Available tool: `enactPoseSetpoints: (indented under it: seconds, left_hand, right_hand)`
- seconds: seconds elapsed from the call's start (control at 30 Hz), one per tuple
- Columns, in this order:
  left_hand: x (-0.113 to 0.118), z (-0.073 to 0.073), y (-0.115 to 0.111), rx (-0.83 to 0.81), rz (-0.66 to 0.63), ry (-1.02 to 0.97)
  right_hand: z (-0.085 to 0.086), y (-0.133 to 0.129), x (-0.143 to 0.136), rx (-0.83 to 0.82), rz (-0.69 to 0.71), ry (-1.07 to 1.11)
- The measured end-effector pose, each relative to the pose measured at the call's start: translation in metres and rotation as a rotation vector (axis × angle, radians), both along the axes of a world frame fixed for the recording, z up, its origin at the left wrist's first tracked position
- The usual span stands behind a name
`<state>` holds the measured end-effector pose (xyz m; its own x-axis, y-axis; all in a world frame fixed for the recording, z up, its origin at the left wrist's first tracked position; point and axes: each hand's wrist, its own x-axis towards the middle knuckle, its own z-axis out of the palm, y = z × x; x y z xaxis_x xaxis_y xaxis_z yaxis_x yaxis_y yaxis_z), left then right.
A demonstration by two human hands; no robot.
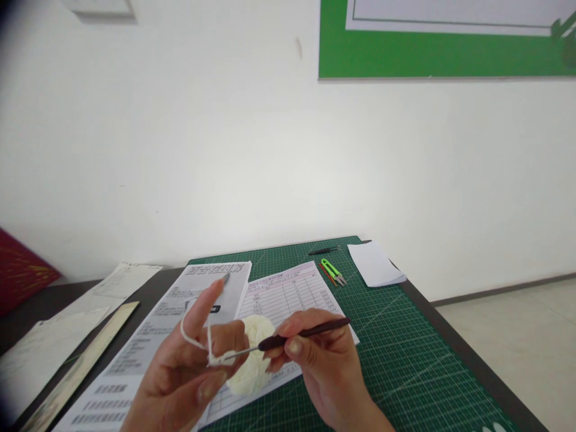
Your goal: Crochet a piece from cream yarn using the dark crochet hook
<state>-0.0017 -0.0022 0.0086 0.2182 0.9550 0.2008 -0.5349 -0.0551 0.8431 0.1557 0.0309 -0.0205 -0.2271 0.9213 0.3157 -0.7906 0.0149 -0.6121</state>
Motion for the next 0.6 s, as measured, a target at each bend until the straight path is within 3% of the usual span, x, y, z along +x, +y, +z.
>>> enactPoseSetpoints:
  seconds: [0.2,0.4,0.6]
  left_hand:
    - [-0.002,-0.008,0.002,0.267,0.118,0.175]
    - [-0.017,-0.01,0.004,0.269,0.112,0.351]
    - [-0.021,-0.008,0.008,0.396,0.241,0.686]
  right_hand:
    - [-0.004,0.0,0.0,-0.046,0.026,0.017]
    - [-0.004,0.002,0.0,-0.074,0.043,0.025]
    - [-0.003,0.005,-0.002,-0.138,0.064,0.007]
